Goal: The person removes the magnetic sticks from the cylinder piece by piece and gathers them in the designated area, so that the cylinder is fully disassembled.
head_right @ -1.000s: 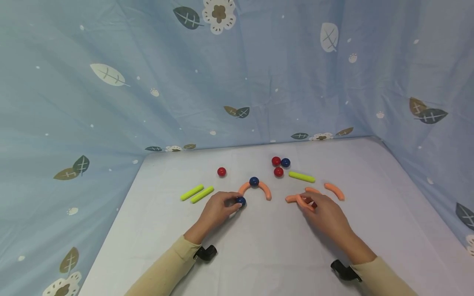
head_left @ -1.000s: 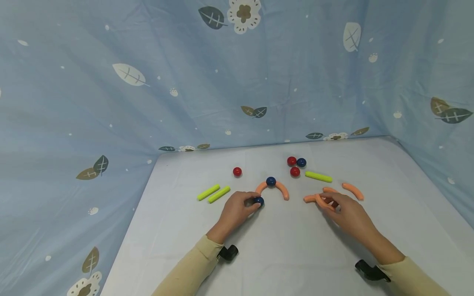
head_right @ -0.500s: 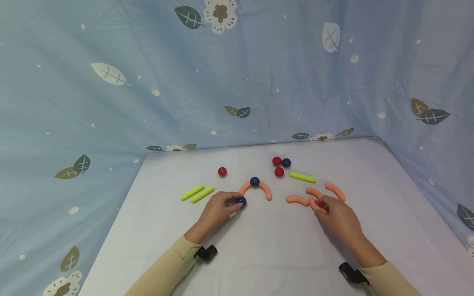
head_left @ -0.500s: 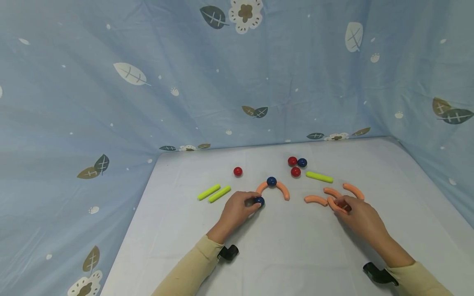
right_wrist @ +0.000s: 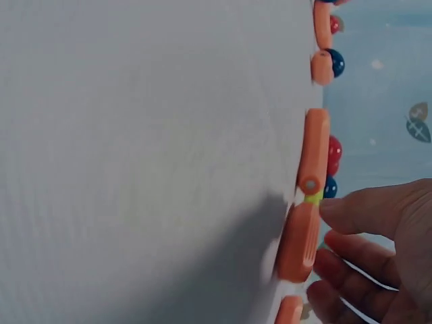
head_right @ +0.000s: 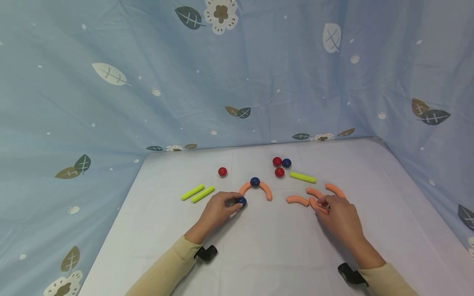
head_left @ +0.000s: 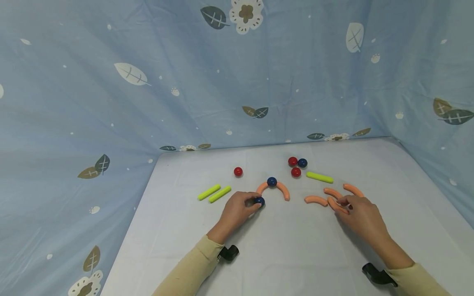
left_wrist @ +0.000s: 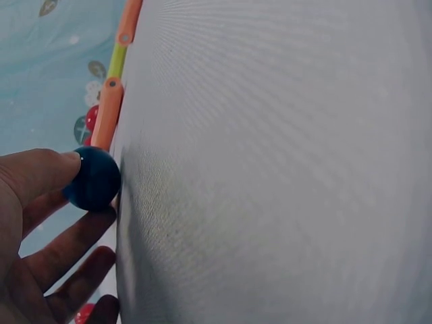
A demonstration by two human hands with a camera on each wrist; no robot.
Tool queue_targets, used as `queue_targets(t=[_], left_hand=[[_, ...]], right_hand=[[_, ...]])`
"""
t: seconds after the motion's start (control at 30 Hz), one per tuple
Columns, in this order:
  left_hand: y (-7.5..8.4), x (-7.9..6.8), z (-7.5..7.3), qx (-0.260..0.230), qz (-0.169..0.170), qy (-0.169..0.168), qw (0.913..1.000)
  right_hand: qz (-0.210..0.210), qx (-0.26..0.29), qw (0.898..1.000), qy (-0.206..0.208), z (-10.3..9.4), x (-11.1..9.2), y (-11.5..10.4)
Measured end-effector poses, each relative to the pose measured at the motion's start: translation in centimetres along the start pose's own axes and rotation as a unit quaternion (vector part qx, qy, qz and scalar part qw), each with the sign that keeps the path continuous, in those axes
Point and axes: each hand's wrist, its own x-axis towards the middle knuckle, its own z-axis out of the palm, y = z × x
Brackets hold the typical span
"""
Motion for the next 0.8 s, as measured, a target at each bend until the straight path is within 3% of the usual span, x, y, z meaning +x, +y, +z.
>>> queue_targets(t=[0.13, 0.5, 0.8], left_hand=[[0.0, 0.0, 0.0, 0.001, 0.0, 0.002, 1.0], [-0.1, -0.2, 0.2, -0.001, -0.002, 0.009, 1.0], [0.2, -0.8, 0.0, 0.014, -0.011, 0.018, 0.9997]], right_hand=[[0.001, 0.025, 1.0, 0.003, 0.0, 0.1, -1.2], [-0.007, 0.095, 0.992, -0.083, 2.4, 1.3, -5.6], [-0.028, 0.094, 0.986, -0.136, 4.4, 2.0, -8.1]])
